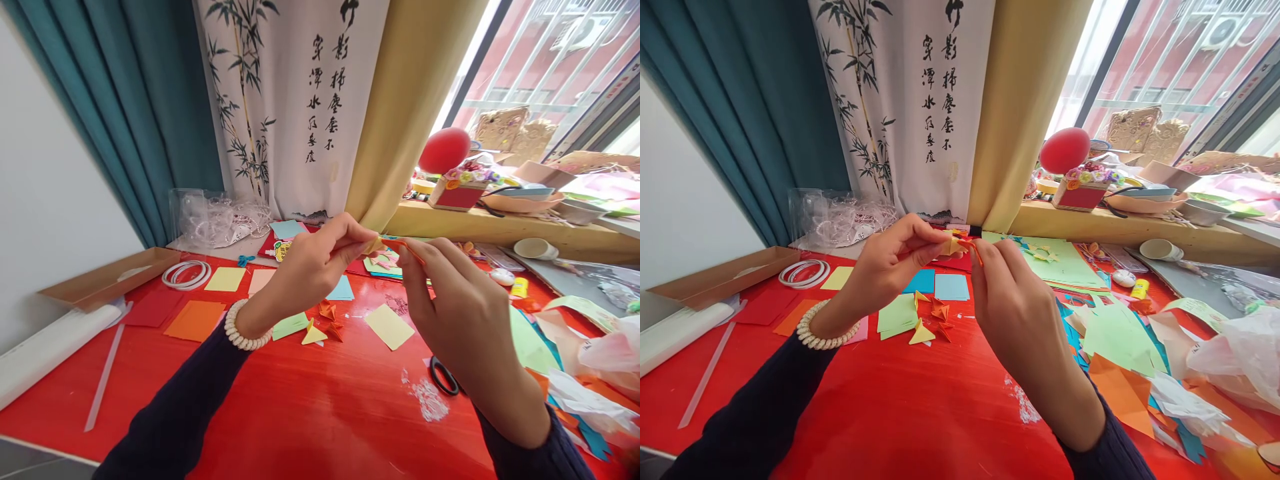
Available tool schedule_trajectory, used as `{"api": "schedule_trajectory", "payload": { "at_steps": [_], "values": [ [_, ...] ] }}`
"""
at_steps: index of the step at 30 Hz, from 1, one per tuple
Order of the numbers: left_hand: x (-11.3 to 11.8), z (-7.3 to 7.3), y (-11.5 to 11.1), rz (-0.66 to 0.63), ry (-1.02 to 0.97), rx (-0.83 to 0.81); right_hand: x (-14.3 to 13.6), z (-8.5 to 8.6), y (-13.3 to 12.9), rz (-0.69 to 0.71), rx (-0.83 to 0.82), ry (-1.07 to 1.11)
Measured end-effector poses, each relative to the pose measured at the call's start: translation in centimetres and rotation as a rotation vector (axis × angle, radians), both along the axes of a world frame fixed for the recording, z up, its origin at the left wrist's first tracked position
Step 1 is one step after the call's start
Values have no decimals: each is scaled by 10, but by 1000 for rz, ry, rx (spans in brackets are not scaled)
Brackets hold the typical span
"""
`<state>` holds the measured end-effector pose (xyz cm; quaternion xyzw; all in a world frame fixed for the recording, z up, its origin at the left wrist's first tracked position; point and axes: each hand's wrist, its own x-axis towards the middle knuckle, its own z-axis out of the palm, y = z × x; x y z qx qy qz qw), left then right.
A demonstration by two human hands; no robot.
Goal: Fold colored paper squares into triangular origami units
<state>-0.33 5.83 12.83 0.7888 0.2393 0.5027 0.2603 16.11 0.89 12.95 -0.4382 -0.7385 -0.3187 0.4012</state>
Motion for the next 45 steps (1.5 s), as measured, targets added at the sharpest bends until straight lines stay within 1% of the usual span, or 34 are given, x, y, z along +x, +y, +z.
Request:
{"api": "schedule_trajectory", "payload": {
  "at_steps": [5,8,12,19,24,27,31,33,36,39,45],
  "values": [
    [2,-2,2,-21,3,4,5,2,-1,64,-82,-18],
    [3,-2,1,-15,2,17,6,6,-3,130,-148,27],
    [3,1,-2,-1,-5,51,5,10,-7,229,-366,170],
    [4,1,-5,153,85,221,4,11,-8,323,-664,501],
    [3,1,-5,203,117,299,7,13,-6,449,-830,732],
    [3,1,-6,195,125,349,8,15,-4,487,-894,824],
    [3,2,-6,167,139,388,11,13,0,553,-854,904],
    [3,2,-6,151,142,380,12,11,2,557,-812,906],
    [3,1,-6,132,146,367,10,9,2,460,-733,839],
    [4,1,-6,135,142,353,6,7,-2,350,-611,742],
    [3,0,-5,161,148,316,-1,5,-6,208,-347,508]
  ]
}}
